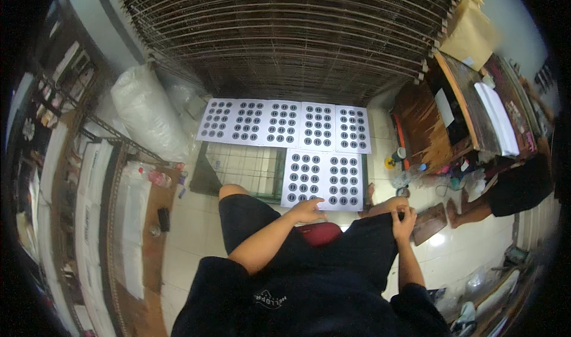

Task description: The person receives sheets of circular stickers from another person and places them in a grid pattern on a low metal frame on the floor. The person continues to arrange multiple sticker sheets into rows and columns.

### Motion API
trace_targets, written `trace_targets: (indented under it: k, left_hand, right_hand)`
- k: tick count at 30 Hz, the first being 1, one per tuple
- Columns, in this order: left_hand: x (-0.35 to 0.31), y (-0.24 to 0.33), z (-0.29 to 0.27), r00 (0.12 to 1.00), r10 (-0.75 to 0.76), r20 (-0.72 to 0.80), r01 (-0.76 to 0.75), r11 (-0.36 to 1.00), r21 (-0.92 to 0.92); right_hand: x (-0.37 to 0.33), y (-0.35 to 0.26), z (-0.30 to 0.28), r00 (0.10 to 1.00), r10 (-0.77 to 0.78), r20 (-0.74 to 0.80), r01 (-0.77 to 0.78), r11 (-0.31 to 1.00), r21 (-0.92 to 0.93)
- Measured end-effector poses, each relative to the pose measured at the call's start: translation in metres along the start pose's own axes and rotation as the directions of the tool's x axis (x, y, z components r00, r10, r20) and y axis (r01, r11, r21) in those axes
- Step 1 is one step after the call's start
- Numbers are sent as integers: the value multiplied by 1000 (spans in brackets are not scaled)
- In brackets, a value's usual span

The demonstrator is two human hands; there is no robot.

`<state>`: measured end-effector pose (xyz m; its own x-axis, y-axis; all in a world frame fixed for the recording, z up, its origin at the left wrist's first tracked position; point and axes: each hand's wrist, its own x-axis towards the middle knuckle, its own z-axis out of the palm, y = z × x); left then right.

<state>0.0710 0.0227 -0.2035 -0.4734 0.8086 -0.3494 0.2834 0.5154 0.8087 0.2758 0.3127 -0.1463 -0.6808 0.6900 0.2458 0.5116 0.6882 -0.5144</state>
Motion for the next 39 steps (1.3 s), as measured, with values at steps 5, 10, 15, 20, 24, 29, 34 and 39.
trace_targets:
  k: [5,10,15,20,24,29,34,39]
  left_hand:
    - [-4,0,-2,1000,-5,-1,5,1000,0]
    - [-11,9,-8,999,-14,35,12,999,40]
    - [-11,13,-6,998,-29,49,26,998,54]
    - [-7,8,-2,998,-35,56,32,998,60]
    - [-8,8,-3,997,-53,60,49,996,70]
    - [-8,4,1,997,-46,54,43,997,57]
    - [-6,1,2,997,-52,60,48,997,60]
    - [-9,0,0,996,-57,62,53,997,57]
  right_hand:
    - [3,-11,1,999,-24,-33,24,1000,16]
    - [1,-9,2,1000,-13,-26,14,1000,20]
    - [0,-14,-6,997,73,25,-73,997,24]
    - [-2,-1,-3,998,56,5,-56,998,-1]
    - [-2,3,0,999,41,0,-41,999,12]
    - [-2,3,-1,999,31,-11,-31,999,16]
    - [-2,8,0,1000,16,-19,-15,1000,15]
    - [-3,-4,-4,999,12,-46,-12,1000,10]
